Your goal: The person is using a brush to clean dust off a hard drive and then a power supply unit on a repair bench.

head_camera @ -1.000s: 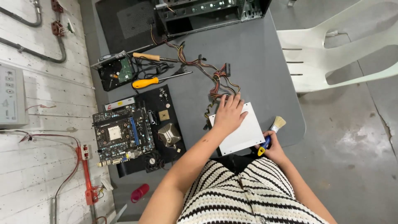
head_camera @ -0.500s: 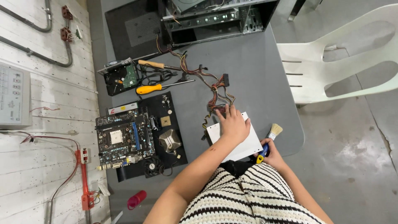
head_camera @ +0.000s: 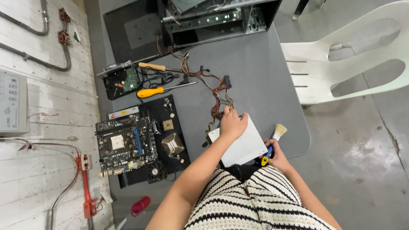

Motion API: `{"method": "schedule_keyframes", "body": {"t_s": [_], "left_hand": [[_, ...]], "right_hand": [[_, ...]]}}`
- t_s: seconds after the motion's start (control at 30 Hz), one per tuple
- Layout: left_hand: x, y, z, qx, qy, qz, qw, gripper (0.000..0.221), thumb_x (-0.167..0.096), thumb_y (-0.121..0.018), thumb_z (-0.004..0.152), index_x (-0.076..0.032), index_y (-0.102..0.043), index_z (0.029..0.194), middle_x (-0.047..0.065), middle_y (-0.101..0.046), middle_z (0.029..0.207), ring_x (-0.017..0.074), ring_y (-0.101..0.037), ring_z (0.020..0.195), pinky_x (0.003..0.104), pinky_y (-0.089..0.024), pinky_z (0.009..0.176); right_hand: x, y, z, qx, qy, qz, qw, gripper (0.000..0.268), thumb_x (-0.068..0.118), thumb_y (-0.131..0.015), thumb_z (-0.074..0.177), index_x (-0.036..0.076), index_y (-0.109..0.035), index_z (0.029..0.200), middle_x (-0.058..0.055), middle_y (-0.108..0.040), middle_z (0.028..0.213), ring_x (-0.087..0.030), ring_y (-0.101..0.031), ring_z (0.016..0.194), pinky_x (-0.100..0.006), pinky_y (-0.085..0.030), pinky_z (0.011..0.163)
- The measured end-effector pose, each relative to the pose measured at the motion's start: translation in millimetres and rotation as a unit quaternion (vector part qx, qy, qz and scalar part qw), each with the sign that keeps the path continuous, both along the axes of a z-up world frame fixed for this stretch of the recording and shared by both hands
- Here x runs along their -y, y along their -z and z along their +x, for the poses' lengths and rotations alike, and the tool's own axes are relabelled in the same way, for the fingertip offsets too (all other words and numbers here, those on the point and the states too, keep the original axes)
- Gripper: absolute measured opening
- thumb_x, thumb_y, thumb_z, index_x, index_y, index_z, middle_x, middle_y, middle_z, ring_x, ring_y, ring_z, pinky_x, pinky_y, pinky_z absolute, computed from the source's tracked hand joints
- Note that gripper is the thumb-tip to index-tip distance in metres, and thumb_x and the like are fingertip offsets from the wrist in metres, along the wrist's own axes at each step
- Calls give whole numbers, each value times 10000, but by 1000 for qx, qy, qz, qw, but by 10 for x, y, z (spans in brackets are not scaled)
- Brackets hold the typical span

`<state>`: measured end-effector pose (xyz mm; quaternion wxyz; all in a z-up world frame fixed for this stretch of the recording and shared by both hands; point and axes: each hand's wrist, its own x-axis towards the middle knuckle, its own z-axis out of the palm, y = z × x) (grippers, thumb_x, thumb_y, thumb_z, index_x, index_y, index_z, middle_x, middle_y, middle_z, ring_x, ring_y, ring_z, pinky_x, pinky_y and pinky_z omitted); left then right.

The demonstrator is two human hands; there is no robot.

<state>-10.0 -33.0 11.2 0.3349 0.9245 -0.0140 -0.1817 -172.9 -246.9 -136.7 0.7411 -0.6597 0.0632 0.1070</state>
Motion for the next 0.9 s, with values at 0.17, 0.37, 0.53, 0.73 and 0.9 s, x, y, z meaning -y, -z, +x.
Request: {"method": "schedule_keyframes", "body": {"t_s": [0.17, 0.37, 0.53, 0.73, 0.9], "left_hand": [[36, -170, -85, 129, 0, 13, 992, 555, -403, -563, 805, 85, -591, 1070, 208, -498, 1200, 414, -585, 1100, 549, -530, 855], [-14, -249, -23, 182, 95, 40, 978, 566, -427, -603, 815, 67, -596, 1091, 223, -524, 1182, 414, -550, 1161, 598, -524, 866], [-192, -408, 14, 25, 189, 80, 978, 597, -565, -480, 956, -107, -533, 1335, 217, -411, 1480, 461, -314, 1484, 723, -416, 1018], [-737, -773, -497, 215, -9, 11, 977, 610, -195, -710, 857, 26, -481, 1377, 345, -470, 1361, 543, -473, 1284, 629, -427, 1033], [-1245, -466, -849, -241, -218, -304, 896, 838, -484, -498, 1044, -132, -38, 1649, 293, 50, 1659, 536, 14, 1521, 719, -143, 1181]], "right_hand": [[24, 102, 26, 8, -10, -10, 1000, 670, 164, -947, 732, 78, -438, 1159, -190, -568, 1302, -281, -525, 1211, -483, -462, 1016], [50, 187, 19, 19, -17, -33, 999, 682, 179, -962, 716, 81, -473, 1181, -154, -588, 1232, -259, -548, 1154, -469, -475, 993], [46, 242, -36, 18, -16, -53, 998, 663, 128, -933, 744, 72, -475, 1221, -149, -573, 1201, -259, -536, 1148, -476, -468, 990], [-85, -722, 27, -73, 31, -123, 989, 632, 130, -904, 787, 30, -563, 1309, -212, -607, 1166, -299, -608, 1110, -461, -535, 955], [-257, -1460, 176, -123, 97, 31, 987, 463, 193, -537, 1040, 0, -401, 1439, -318, -509, 1498, -416, -494, 1390, -564, -464, 1041]]}}
